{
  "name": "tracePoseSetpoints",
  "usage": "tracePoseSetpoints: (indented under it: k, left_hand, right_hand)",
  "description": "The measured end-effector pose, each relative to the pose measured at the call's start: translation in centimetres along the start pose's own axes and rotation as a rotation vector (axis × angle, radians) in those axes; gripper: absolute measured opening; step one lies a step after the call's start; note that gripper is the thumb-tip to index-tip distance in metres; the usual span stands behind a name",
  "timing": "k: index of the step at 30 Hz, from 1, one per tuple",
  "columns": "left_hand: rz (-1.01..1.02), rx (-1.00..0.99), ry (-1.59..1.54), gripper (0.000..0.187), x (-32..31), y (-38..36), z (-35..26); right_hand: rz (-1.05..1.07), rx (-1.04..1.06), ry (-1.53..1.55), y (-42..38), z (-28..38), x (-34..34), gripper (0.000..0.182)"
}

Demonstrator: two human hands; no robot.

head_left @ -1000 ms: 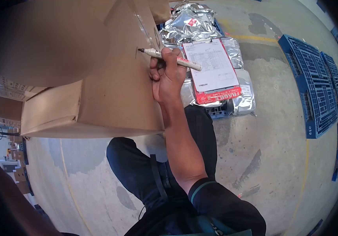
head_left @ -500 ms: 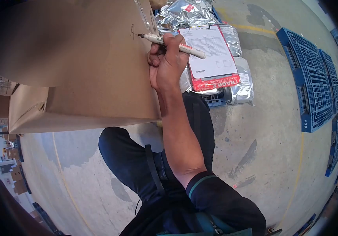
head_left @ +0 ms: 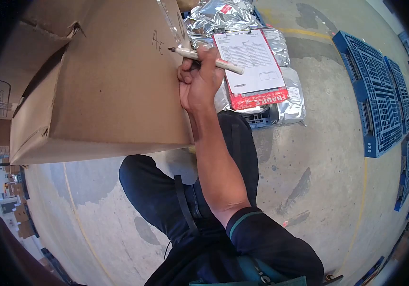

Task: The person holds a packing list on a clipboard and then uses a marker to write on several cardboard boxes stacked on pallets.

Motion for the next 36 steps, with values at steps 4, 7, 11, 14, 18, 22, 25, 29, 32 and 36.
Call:
tracePoseSetpoints:
  k: [4, 7, 11, 14, 18, 22, 25, 29, 32, 36]
  left_hand:
    - [0.001, 0.006, -0.020, 0.028, 0.5, -0.1, -0.5]
    - [0.000, 0.009, -0.036, 0.028, 0.9, 0.0, -0.9]
    - [0.002, 0.007, -0.057, 0.028, 1.3, -0.1, -1.6]
    - [0.007, 0.015, -0.075, 0.028, 1.5, -0.3, -2.0]
    - [0.013, 0.011, -0.100, 0.028, 1.9, -0.5, -2.9]
    - [0.021, 0.011, -0.124, 0.028, 2.3, -0.8, -3.6]
    - [0.019, 0.017, -0.137, 0.028, 2.5, -0.6, -3.8]
    - [0.022, 0.021, -0.158, 0.028, 3.0, -0.7, -4.3]
    - [0.035, 0.018, -0.168, 0.028, 2.9, -1.2, -4.6]
    - [0.059, 0.011, -0.183, 0.028, 2.9, -2.2, -4.7]
  right_hand:
    - [0.018, -0.003, 0.023, -0.1, 0.2, 0.0, 0.019]
    - [-0.050, -0.023, 0.047, 0.2, -0.1, 0.2, 0.019]
    - [-0.009, -0.034, 0.034, 0.2, -0.1, 0.4, 0.020]
    - [-0.038, -0.083, 0.089, 0.6, -0.8, 1.5, 0.021]
    - [-0.012, -0.073, 0.084, 0.4, -0.7, 1.4, 0.020]
    - [0.023, -0.077, 0.115, 0.5, -0.8, 1.5, 0.016]
    - [-0.097, -0.095, 0.105, 0.3, -1.1, 2.4, 0.016]
    - [-0.036, -0.060, 0.143, -0.5, -0.3, 1.3, 0.020]
    - [0.017, -0.059, 0.110, -2.3, 0.9, -0.5, 0.021]
    - [0.124, 0.003, 0.005, -3.0, 1.6, -1.9, 0.019]
Point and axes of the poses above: each hand's wrist, its own y-axis towards the middle knuckle, its own x-axis out of the back of the hand, z = x × y, the point moved 7 cm from there along y, towards the middle knuckle, and after that the axes turned 4 degrees about -x, right-handed, at the moved point
